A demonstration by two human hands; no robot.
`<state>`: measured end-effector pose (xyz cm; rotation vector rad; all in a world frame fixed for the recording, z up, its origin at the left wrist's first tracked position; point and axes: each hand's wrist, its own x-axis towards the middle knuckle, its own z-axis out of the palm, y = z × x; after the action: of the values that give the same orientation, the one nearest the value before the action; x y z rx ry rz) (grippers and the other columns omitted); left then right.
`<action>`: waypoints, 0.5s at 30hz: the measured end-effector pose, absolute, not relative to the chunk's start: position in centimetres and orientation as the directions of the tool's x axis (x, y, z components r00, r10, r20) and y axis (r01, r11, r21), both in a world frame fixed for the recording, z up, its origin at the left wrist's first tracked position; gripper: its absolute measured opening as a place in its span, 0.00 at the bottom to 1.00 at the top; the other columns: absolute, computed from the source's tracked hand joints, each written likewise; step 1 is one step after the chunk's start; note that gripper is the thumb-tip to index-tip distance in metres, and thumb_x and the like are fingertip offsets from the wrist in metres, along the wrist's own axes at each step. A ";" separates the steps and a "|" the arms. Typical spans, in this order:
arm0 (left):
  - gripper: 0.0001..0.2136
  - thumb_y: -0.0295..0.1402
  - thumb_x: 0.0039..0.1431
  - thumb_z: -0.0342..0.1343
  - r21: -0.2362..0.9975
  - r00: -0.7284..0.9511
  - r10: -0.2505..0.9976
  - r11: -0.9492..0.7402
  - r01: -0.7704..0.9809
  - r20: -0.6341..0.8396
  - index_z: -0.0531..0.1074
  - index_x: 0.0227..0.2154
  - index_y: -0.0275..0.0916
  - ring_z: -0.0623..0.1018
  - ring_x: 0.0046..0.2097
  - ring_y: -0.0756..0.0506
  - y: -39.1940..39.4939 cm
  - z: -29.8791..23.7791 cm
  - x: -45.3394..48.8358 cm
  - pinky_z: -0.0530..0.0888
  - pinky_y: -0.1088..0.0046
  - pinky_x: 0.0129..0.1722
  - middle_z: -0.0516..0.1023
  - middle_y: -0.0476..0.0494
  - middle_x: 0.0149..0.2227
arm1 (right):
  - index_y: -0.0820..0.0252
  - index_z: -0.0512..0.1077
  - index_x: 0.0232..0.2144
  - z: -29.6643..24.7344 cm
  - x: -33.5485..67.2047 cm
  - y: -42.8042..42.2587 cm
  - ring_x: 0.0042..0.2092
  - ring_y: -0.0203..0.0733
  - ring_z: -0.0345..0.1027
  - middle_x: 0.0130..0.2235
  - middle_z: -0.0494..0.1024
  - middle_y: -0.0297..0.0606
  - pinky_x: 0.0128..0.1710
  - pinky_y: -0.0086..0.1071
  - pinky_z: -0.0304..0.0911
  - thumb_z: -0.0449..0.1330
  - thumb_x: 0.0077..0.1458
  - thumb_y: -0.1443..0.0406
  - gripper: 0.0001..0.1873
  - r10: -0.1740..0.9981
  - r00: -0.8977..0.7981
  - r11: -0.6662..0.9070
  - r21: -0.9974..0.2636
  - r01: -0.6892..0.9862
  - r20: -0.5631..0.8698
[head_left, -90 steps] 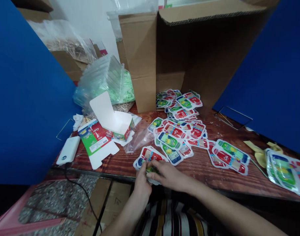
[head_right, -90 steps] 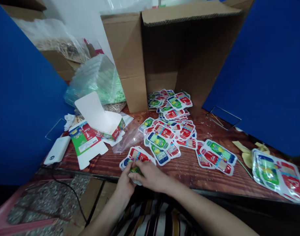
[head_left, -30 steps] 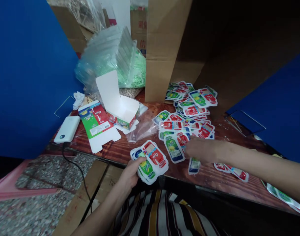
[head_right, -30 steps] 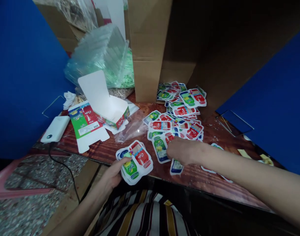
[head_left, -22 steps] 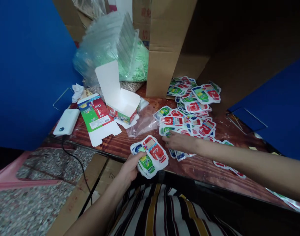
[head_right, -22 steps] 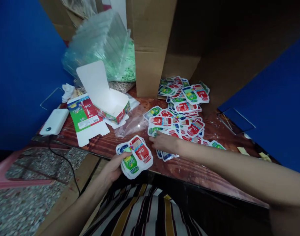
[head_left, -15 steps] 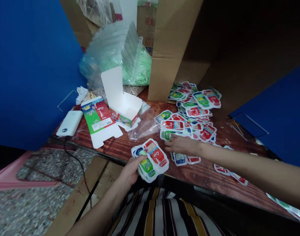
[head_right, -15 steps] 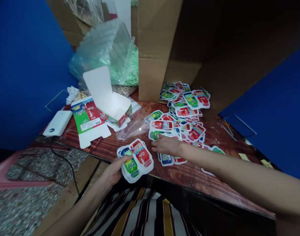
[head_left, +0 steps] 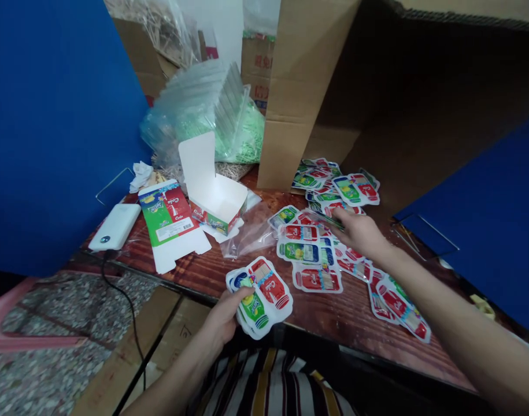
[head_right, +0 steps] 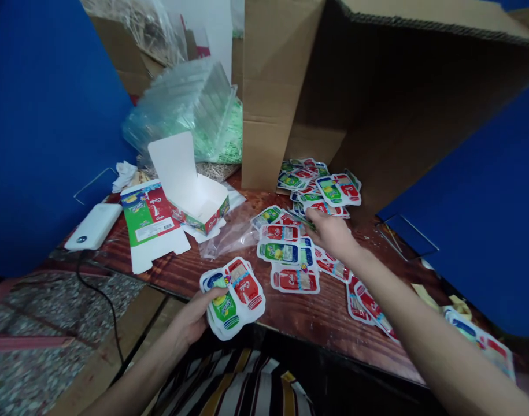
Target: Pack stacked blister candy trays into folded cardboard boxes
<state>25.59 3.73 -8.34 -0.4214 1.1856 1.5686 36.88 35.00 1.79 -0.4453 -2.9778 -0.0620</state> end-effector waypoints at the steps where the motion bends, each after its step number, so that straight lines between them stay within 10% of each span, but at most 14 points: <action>1: 0.10 0.23 0.50 0.60 0.470 -0.366 0.527 0.073 -0.880 -0.767 0.74 0.37 0.30 0.82 0.32 0.41 3.7 -8.4 25.6 0.79 0.65 0.36 0.83 0.35 0.33 | 0.59 0.66 0.38 0.7 36.5 34.4 0.33 0.43 0.68 0.33 0.75 0.41 0.29 0.30 0.57 0.51 0.60 0.63 0.07 0.288 -0.941 0.948 0.086 0.307 0.179; 8: 0.10 0.22 0.50 0.59 0.458 -0.362 0.534 0.055 -0.887 -0.764 0.74 0.38 0.30 0.82 0.32 0.41 3.8 -8.3 25.6 0.79 0.64 0.37 0.83 0.34 0.33 | 0.60 0.66 0.50 -6.2 35.2 30.7 0.49 0.46 0.69 0.56 0.70 0.48 0.42 0.35 0.66 0.49 0.56 0.77 0.21 0.079 -0.994 0.981 0.182 0.063 -0.082; 15: 0.10 0.22 0.50 0.59 0.461 -0.364 0.525 0.061 -0.885 -0.769 0.74 0.37 0.30 0.82 0.31 0.42 3.8 -8.0 25.6 0.79 0.66 0.35 0.83 0.35 0.32 | 0.61 0.69 0.50 -4.1 36.9 32.8 0.44 0.46 0.73 0.45 0.76 0.47 0.41 0.35 0.68 0.47 0.61 0.70 0.18 0.228 -0.964 0.973 -0.050 0.223 0.138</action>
<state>25.64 3.80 -8.02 -0.4332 1.1812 1.5747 36.88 32.78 -4.10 -0.3424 -2.9782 0.0510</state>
